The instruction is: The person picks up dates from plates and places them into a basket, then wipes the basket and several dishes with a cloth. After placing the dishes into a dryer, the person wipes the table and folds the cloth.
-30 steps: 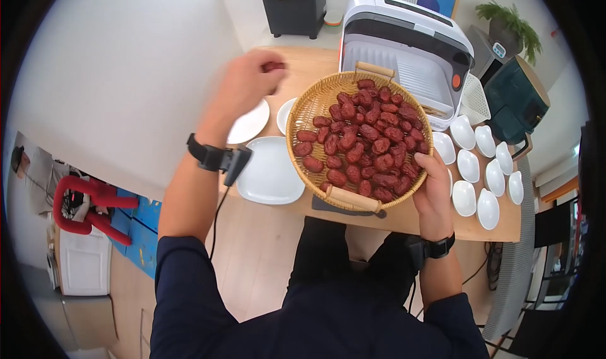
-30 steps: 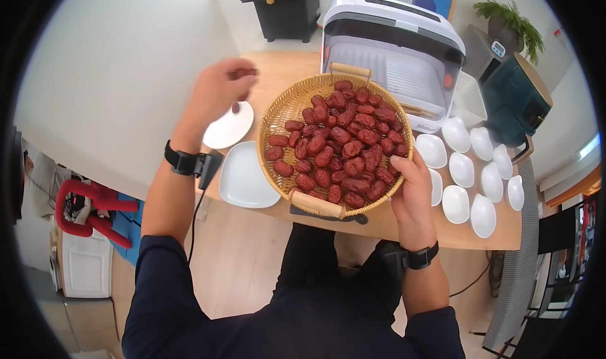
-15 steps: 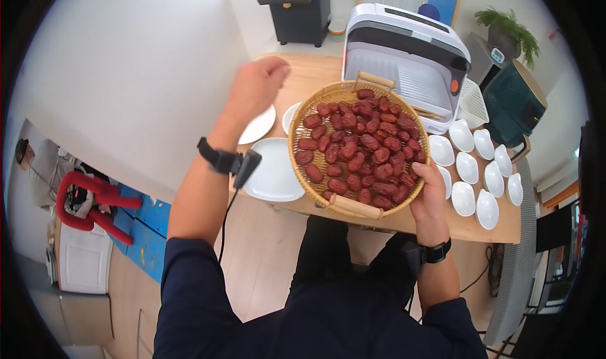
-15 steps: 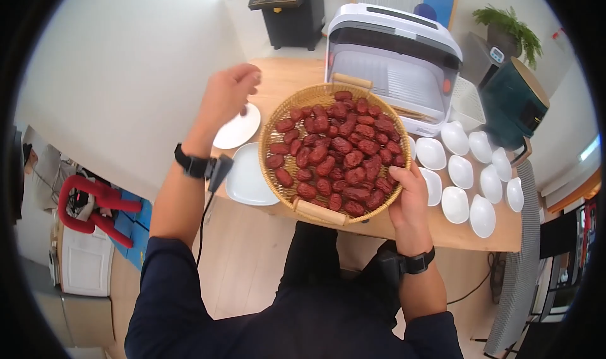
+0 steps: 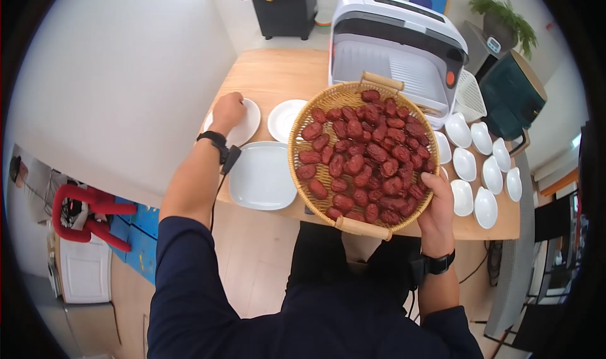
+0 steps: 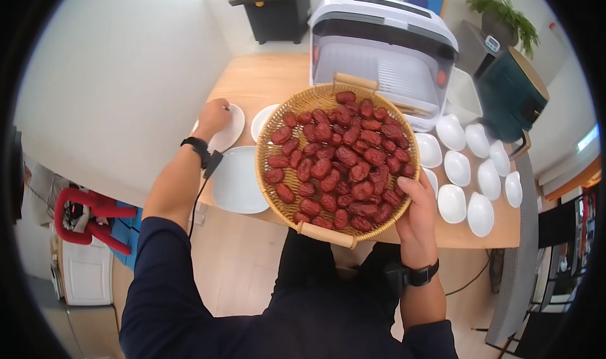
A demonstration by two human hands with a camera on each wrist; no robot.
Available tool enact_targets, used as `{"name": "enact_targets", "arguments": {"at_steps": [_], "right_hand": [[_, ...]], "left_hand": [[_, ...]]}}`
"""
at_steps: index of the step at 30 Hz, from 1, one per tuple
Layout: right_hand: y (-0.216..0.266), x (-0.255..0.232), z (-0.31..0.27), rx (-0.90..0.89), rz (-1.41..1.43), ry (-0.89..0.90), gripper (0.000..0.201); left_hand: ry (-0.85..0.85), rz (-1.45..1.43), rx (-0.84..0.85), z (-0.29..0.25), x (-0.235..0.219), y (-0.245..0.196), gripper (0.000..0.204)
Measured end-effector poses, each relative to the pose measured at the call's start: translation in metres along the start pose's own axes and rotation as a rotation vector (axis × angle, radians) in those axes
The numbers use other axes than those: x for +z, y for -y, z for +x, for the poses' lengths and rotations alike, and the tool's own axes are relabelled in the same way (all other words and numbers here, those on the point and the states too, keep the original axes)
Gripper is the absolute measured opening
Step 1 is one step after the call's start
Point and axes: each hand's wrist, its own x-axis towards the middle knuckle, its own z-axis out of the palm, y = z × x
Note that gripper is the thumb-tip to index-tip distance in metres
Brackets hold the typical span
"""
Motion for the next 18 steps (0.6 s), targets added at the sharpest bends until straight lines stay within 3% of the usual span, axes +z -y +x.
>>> {"name": "enact_targets", "arguments": {"at_steps": [5,9,12,15,17,18], "right_hand": [[0.001,-0.001,0.001,0.009,0.005,-0.026,0.054],[-0.003,-0.003,0.006,0.013,0.033,-0.018,0.054],[-0.001,-0.002,0.0,0.024,0.042,-0.02,0.054],[0.004,-0.002,-0.007,0.019,0.035,-0.013,0.055],[0.004,-0.01,-0.016,0.008,0.034,-0.026,0.055],[0.004,-0.014,-0.02,0.001,0.025,-0.032,0.055]], "left_hand": [[-0.16,-0.353,-0.064,-0.035,-0.091,-0.085,0.041],[-0.11,-0.531,0.308,-0.102,-0.147,-0.174,0.035],[0.065,-0.478,0.562,-0.126,-0.152,-0.218,0.027],[0.036,-0.228,0.707,-0.118,-0.137,-0.239,0.029],[0.056,-0.251,0.758,-0.123,-0.132,-0.246,0.031],[-0.036,-0.262,0.812,-0.126,-0.134,-0.248,0.032]]}}
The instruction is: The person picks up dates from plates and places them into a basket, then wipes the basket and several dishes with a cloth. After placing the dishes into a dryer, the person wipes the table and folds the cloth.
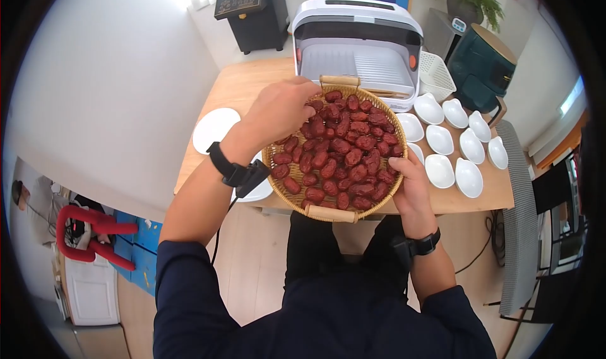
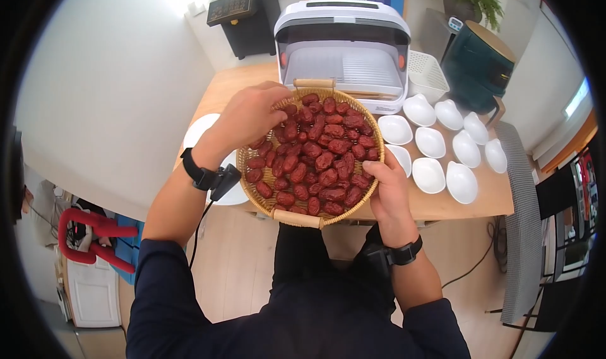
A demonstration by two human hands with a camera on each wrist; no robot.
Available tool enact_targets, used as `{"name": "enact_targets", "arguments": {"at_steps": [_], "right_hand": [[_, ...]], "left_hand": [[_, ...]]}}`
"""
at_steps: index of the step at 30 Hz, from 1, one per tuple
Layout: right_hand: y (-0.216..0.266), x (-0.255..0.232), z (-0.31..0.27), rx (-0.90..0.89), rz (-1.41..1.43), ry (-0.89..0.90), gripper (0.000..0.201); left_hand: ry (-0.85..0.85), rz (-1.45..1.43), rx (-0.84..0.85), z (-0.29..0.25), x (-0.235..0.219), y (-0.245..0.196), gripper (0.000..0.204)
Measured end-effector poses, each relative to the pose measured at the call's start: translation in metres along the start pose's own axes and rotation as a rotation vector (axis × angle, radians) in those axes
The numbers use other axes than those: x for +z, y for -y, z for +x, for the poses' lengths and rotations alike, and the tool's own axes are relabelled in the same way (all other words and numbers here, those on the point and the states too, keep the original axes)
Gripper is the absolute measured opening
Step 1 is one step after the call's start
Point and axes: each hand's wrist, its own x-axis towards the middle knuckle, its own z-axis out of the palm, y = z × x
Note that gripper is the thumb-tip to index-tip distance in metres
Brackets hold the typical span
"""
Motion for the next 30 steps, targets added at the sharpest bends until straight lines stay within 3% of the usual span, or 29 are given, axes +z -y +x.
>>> {"name": "enact_targets", "arguments": {"at_steps": [2,4,5,7,8,10,11,13,14,15,17,18,21,25,27,29,30], "right_hand": [[0.004,-0.005,-0.005,-0.012,-0.022,-0.002,0.053],[0.009,-0.007,-0.009,-0.017,0.011,-0.01,0.053],[0.012,-0.008,-0.01,-0.019,0.039,-0.012,0.053],[0.016,-0.007,-0.013,-0.025,0.046,-0.017,0.052],[0.018,-0.007,-0.013,-0.045,0.05,-0.006,0.052],[0.019,0.002,-0.016,-0.076,0.062,0.02,0.052],[0.018,0.006,-0.017,-0.075,0.061,0.02,0.052],[0.019,0.008,-0.017,-0.083,0.043,-0.003,0.052],[0.02,0.01,-0.017,-0.082,0.027,-0.001,0.053],[0.02,0.01,-0.016,-0.08,0.025,0.006,0.053],[0.02,0.008,-0.014,-0.095,0.025,0.006,0.054],[0.02,0.008,-0.014,-0.092,0.024,0.011,0.054],[0.022,0.002,-0.009,-0.067,0.028,0.003,0.057],[0.029,0.002,-0.005,-0.044,-0.029,0.061,0.061],[0.031,0.003,-0.002,-0.022,-0.057,0.103,0.064],[0.031,0.007,-0.002,0.108,-0.188,0.095,0.07],[0.026,0.011,-0.008,0.035,-0.292,0.004,0.059]], "left_hand": [[-0.074,0.024,0.075,-0.002,-0.007,-0.006,0.033],[-0.086,-0.227,-0.247,-0.015,-0.029,-0.019,0.035],[-0.081,-0.226,-0.246,-0.027,-0.033,-0.018,0.035],[-0.223,-0.463,-0.518,-0.059,-0.037,-0.017,0.051],[-0.218,-0.465,-0.521,-0.073,-0.031,-0.022,0.051],[-0.448,-0.6,-0.807,-0.111,-0.018,-0.031,0.062],[-0.491,-0.745,-0.85,-0.128,-0.008,-0.043,0.069],[-0.428,-1.016,-0.976,-0.151,0.02,-0.066,0.071],[-0.336,-1.306,-0.894,-0.156,0.025,-0.083,0.067],[-0.344,-1.305,-0.894,-0.157,0.03,-0.092,0.067],[-0.173,-1.637,-0.897,-0.157,0.037,-0.107,0.063],[-0.215,-1.681,-0.93,-0.153,0.039,-0.11,0.059],[-0.228,-1.637,-1.052,-0.141,0.049,-0.117,0.052],[-0.26,-1.618,-1.084,-0.14,0.059,-0.118,0.045],[-0.396,-1.606,-1.095,-0.142,0.057,-0.111,0.038],[-0.413,-1.639,-1.086,-0.15,0.047,-0.089,0.036],[-0.449,-1.642,-1.079,-0.153,0.039,-0.08,0.036]]}}
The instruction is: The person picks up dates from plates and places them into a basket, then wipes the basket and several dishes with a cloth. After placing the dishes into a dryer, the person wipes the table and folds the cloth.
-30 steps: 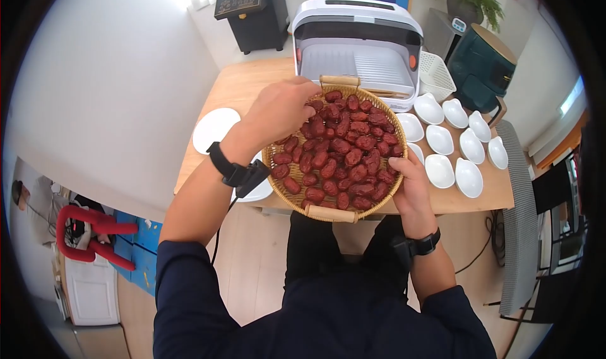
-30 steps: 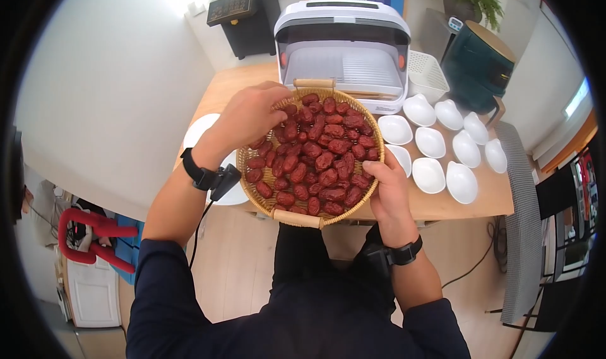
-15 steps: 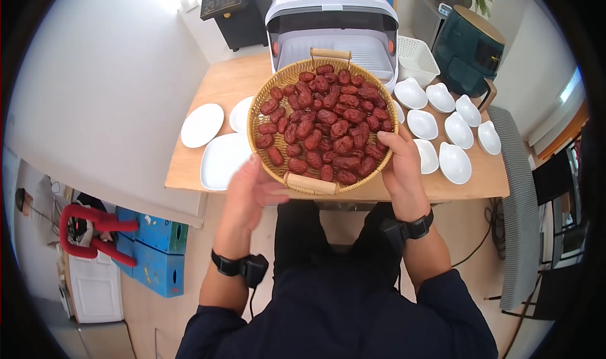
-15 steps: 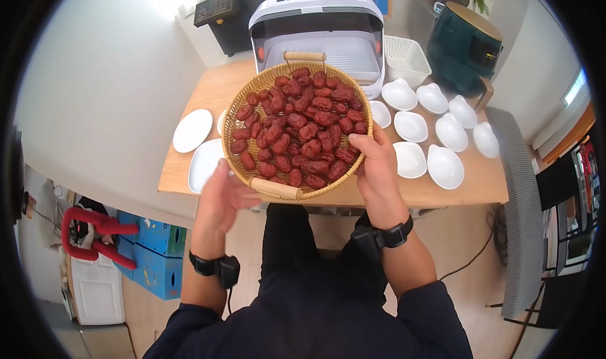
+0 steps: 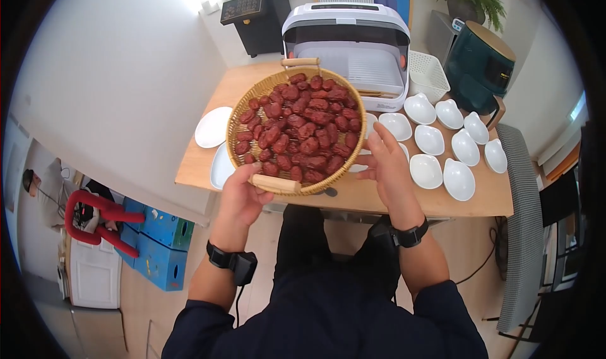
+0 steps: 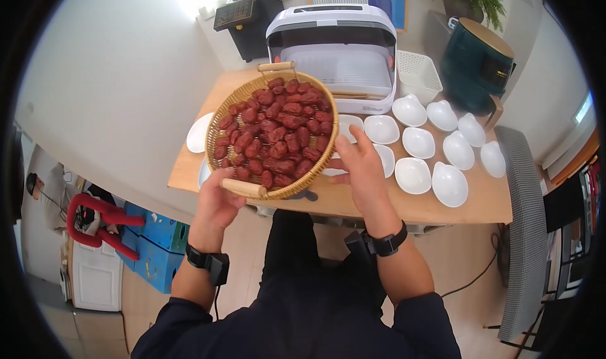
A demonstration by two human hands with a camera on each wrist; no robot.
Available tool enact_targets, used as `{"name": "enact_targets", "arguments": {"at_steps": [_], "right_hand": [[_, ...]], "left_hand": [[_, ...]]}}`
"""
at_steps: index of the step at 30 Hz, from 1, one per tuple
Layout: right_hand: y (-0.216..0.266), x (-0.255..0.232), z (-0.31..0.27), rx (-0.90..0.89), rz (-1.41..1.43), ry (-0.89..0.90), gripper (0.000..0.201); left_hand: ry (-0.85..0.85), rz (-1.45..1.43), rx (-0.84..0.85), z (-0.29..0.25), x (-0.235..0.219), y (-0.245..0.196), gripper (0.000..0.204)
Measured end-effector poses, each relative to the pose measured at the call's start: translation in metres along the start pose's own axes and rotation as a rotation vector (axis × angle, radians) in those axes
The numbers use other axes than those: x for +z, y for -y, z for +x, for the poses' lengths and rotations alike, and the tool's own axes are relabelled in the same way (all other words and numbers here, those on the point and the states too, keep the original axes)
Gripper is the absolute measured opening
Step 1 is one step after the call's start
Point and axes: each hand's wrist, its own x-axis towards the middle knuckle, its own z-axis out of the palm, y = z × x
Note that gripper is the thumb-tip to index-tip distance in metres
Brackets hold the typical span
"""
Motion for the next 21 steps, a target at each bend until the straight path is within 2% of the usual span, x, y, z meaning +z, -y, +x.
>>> {"name": "enact_targets", "arguments": {"at_steps": [1,4,9,11,12,14,19,21], "right_hand": [[-0.006,-0.001,-0.004,-0.004,-0.001,0.004,0.059],[-0.032,-0.024,-0.012,-0.064,-0.22,0.03,0.034],[-0.081,-0.04,-0.027,-0.097,-0.463,0.037,0.032],[-0.089,-0.045,-0.024,-0.304,-0.624,0.05,0.031],[-0.09,-0.045,-0.023,-0.309,-0.628,0.051,0.031],[-0.09,-0.047,-0.02,-0.265,-0.643,0.037,0.031],[-0.087,-0.045,-0.023,-0.35,-0.705,0.047,0.031],[-0.087,-0.044,-0.023,-0.383,-0.708,0.036,0.031]], "left_hand": [[-0.012,-0.019,0.02,0.002,-0.007,-0.009,0.036],[-0.085,0.007,0.125,0.03,-0.032,-0.035,0.032],[-0.188,-0.008,0.266,0.101,-0.052,-0.086,0.025],[-0.184,-0.032,0.255,0.142,-0.062,-0.099,0.024],[-0.181,-0.036,0.259,0.161,-0.062,-0.103,0.024],[-0.292,-0.063,0.27,0.197,-0.058,-0.106,0.024],[-0.305,-0.19,0.272,0.28,-0.063,-0.097,0.025],[-0.29,-0.229,0.22,0.303,-0.064,-0.097,0.026]]}}
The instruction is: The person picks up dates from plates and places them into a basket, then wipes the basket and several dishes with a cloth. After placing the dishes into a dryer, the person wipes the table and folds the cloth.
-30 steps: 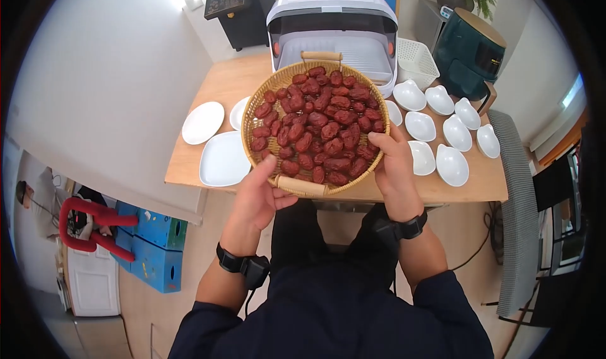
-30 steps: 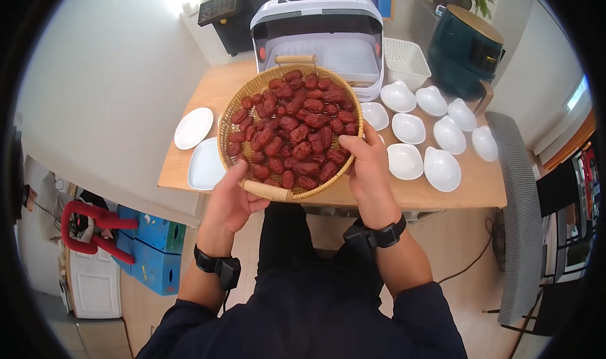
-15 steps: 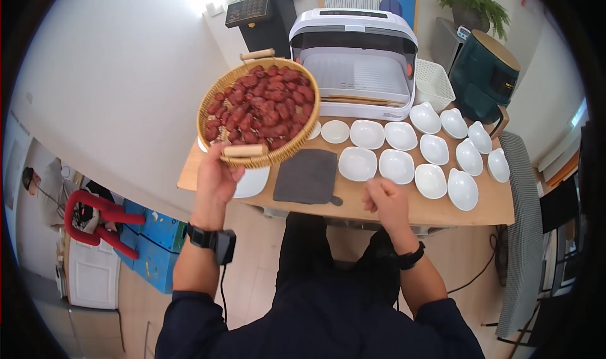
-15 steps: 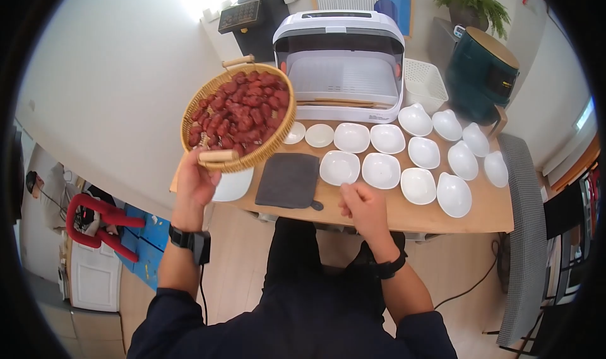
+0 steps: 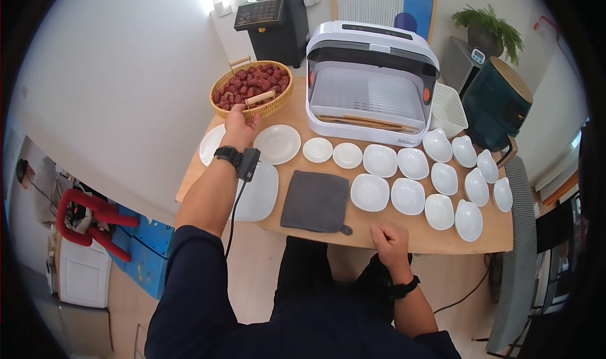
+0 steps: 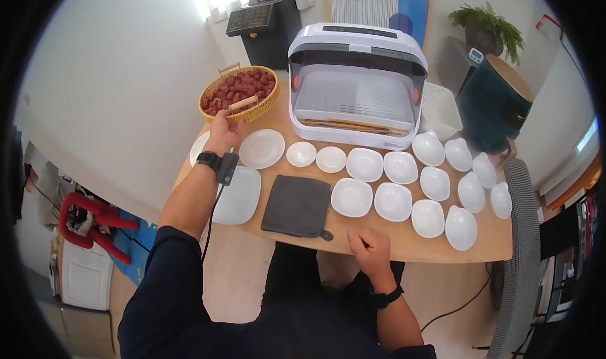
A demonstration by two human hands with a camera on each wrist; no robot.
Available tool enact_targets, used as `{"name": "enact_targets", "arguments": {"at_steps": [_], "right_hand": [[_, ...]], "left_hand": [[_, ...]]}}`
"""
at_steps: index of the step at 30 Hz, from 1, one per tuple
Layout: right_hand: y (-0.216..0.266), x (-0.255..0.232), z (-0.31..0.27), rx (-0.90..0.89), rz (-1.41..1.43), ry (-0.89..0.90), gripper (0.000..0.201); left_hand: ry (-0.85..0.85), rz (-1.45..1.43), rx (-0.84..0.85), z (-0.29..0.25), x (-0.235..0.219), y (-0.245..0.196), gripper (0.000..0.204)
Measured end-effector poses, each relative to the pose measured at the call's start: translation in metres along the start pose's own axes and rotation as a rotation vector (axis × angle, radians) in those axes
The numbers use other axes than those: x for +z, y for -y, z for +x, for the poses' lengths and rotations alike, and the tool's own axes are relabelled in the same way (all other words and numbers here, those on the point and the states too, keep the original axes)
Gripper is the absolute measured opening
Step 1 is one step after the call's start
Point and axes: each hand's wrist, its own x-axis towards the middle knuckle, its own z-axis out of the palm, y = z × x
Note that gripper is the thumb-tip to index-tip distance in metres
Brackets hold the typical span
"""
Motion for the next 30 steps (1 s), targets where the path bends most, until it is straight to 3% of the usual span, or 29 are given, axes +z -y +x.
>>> {"name": "enact_targets", "arguments": {"at_steps": [4,14,22,26,28,29,30], "right_hand": [[-0.001,-0.003,-0.001,-0.012,-0.013,0.025,0.027],[-0.003,-0.006,0.0,-0.062,-0.038,0.025,0.021],[-0.001,-0.002,0.001,-0.128,-0.049,-0.013,0.021],[-0.012,-0.002,-0.003,-0.123,-0.043,-0.01,0.023],[-0.012,-0.002,-0.004,-0.117,-0.049,0.0,0.023],[-0.012,-0.003,-0.003,-0.112,-0.054,0.007,0.024],[-0.012,-0.003,-0.002,-0.097,-0.057,0.003,0.024]], "left_hand": [[-0.162,-0.031,-0.005,0.016,0.015,0.012,0.03],[-0.135,0.044,-0.083,0.041,0.015,0.021,0.032],[-0.22,0.226,-0.014,0.026,0.026,0.005,0.036],[-0.17,0.271,0.015,0.028,0.018,-0.012,0.034],[0.228,1.563,0.321,0.035,0.0,-0.024,0.033],[0.132,1.021,0.36,0.037,-0.003,-0.02,0.027],[0.138,1.027,0.347,0.039,-0.009,-0.027,0.027]]}}
